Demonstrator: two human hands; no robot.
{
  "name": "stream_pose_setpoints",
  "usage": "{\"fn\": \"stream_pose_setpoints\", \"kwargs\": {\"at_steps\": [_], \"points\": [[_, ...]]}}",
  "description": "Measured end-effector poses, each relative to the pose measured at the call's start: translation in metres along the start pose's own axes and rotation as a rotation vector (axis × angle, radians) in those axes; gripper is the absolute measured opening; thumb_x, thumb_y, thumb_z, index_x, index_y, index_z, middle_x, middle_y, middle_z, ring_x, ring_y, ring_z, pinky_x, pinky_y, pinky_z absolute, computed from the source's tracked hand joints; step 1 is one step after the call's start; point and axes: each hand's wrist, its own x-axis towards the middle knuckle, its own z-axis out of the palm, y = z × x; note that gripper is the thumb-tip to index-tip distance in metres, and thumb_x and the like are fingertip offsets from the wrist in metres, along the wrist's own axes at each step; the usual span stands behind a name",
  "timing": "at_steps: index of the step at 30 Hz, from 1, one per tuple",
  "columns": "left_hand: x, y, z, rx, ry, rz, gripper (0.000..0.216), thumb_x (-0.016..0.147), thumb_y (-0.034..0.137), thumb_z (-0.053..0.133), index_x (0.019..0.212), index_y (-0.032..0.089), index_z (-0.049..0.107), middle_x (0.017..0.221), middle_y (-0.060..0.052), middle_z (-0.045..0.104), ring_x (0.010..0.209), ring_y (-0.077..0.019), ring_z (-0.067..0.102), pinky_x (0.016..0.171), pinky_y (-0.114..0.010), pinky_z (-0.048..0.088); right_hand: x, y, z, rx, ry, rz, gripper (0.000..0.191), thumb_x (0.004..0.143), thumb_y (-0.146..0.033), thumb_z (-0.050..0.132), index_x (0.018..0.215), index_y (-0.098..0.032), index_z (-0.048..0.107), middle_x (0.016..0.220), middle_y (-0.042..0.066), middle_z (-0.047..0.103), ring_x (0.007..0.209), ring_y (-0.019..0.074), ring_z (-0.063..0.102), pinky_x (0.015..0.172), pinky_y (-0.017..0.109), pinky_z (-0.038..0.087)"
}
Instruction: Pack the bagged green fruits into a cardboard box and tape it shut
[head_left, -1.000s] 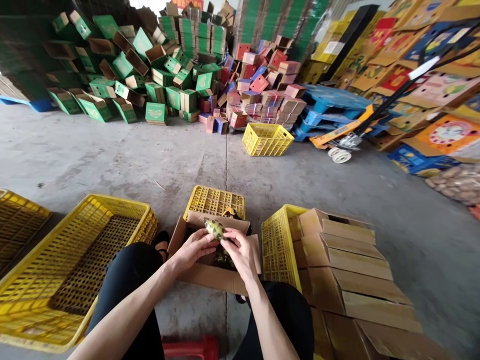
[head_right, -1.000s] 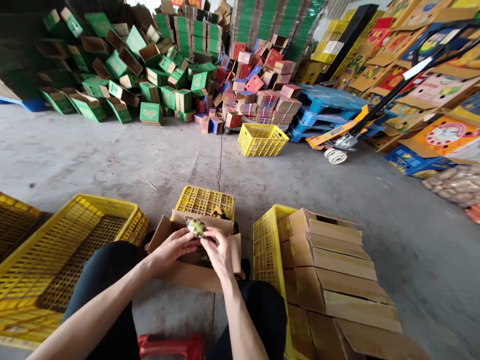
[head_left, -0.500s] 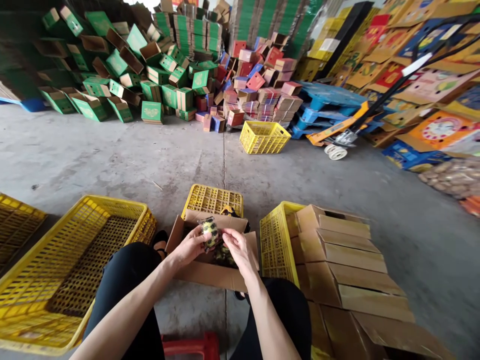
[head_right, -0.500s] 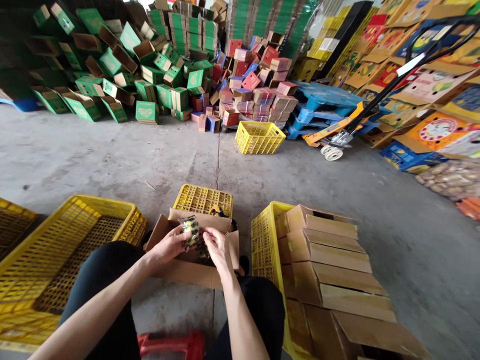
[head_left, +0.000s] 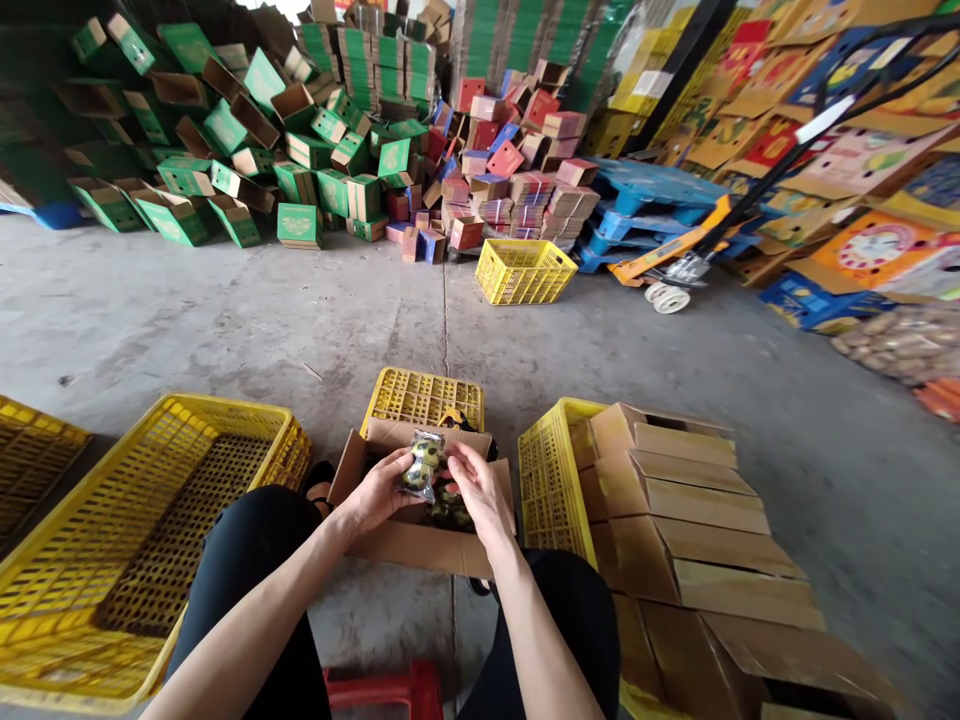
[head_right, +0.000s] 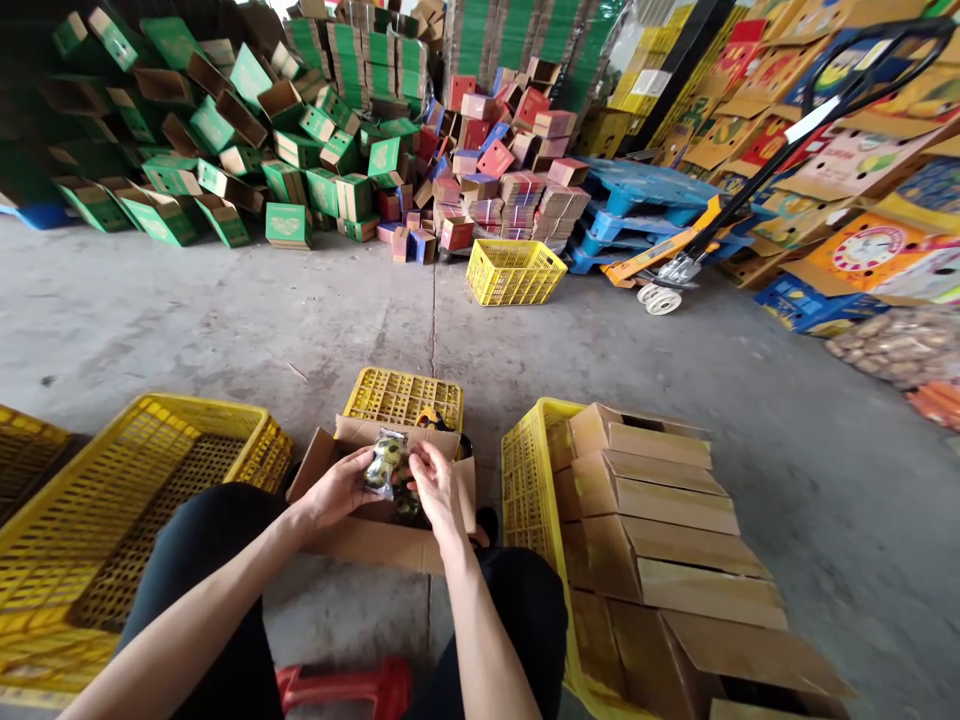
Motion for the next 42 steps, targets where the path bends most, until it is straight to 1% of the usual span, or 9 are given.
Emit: {"fn": "stream_pose_setpoints", "kwargs": {"at_steps": [2,4,9,15,20,25,30,33,42], "points": [[0.0,-0.001,0.0,0.014,-0.06,-0.036,0.049,0.088,0.044,0.083,0.125,0.016,0.069,0.114,-0.014,0.075,0.089,-0.0253,0.077,0.074,-0.035,0.064,-0.002,-0.005,0.001,0.04,-0.036,0.007,0.057,0.072,-0.057,0.087,0.121,-0.028,0.076,0.126,0.007,0.077,0.106,0.027,0.075,0.069,0.03,0.062],[0.0,-0.003,-0.001,0.028,-0.086,-0.072,0.051,0.089,0.047,0.081,0.127,0.015,0.069,0.116,-0.016,0.076,0.087,-0.0257,0.078,0.07,-0.032,0.063,-0.004,-0.008,0.001,0.07,-0.084,0.024,0.053,0.073,-0.057,0.087,0.117,-0.028,0.078,0.123,0.007,0.078,0.11,0.0276,0.073,0.074,0.031,0.062],[-0.001,-0.003,-0.001,0.102,-0.007,-0.06,0.059,0.087,0.055,0.081,0.133,0.021,0.064,0.124,-0.014,0.073,0.091,-0.0264,0.079,0.058,-0.024,0.056,-0.005,-0.008,-0.001,0.158,0.038,0.017,0.042,0.062,-0.055,0.095,0.082,-0.022,0.078,0.089,0.003,0.078,0.085,0.0194,0.071,0.074,0.028,0.06],[-0.003,-0.004,0.002,0.21,0.113,0.162,0.068,0.067,0.039,0.099,0.123,0.025,0.062,0.135,-0.01,0.066,0.108,-0.0259,0.074,0.086,-0.035,0.061,-0.003,-0.006,0.002,0.195,0.098,0.016,0.048,0.054,-0.056,0.099,0.072,-0.02,0.073,0.079,0.0,0.071,0.077,0.0164,0.069,0.077,0.032,0.063],[-0.002,-0.003,0.001,0.28,0.183,0.224,0.055,0.07,0.053,0.094,0.102,0.02,0.064,0.111,-0.007,0.075,0.093,-0.0244,0.078,0.082,-0.035,0.061,-0.003,-0.006,0.002,0.199,0.09,0.019,0.049,0.056,-0.058,0.098,0.077,-0.021,0.073,0.082,0.001,0.071,0.078,0.0163,0.069,0.077,0.031,0.064],[-0.001,0.003,0.0,0.33,0.262,0.248,0.052,0.071,0.06,0.091,0.089,0.017,0.068,0.096,-0.007,0.078,0.087,-0.0244,0.079,0.069,-0.027,0.058,-0.003,-0.003,0.004,0.149,0.073,-0.002,0.051,0.062,-0.063,0.093,0.083,-0.022,0.071,0.112,0.006,0.074,0.081,0.0169,0.071,0.079,0.036,0.065],[0.0,0.004,-0.001,0.339,0.317,0.263,0.049,0.066,0.056,0.095,0.083,0.015,0.072,0.084,-0.008,0.079,0.079,-0.025,0.078,0.061,-0.026,0.055,0.0,0.004,0.002,-0.057,0.115,-0.122,0.051,0.065,-0.062,0.091,0.09,-0.024,0.067,0.094,0.005,0.074,0.083,0.0217,0.072,0.083,0.038,0.062],[0.001,0.004,-0.002,0.329,0.328,0.255,0.047,0.064,0.053,0.097,0.079,0.015,0.073,0.083,-0.009,0.079,0.076,-0.0256,0.078,0.06,-0.026,0.054,0.002,0.005,-0.002,-0.148,0.106,-0.151,0.047,0.067,-0.063,0.088,0.083,-0.024,0.066,0.084,0.004,0.072,0.082,0.0241,0.072,0.08,0.037,0.06],[0.003,0.005,-0.003,0.424,0.35,0.29,0.049,0.068,0.059,0.092,0.081,0.015,0.075,0.075,-0.006,0.076,0.071,-0.0216,0.075,0.062,-0.026,0.055,-0.001,0.001,-0.003,0.098,0.05,-0.02,0.046,0.061,-0.056,0.095,0.075,-0.024,0.065,0.08,-0.001,0.068,0.082,0.021,0.069,0.09,0.04,0.06]]}}
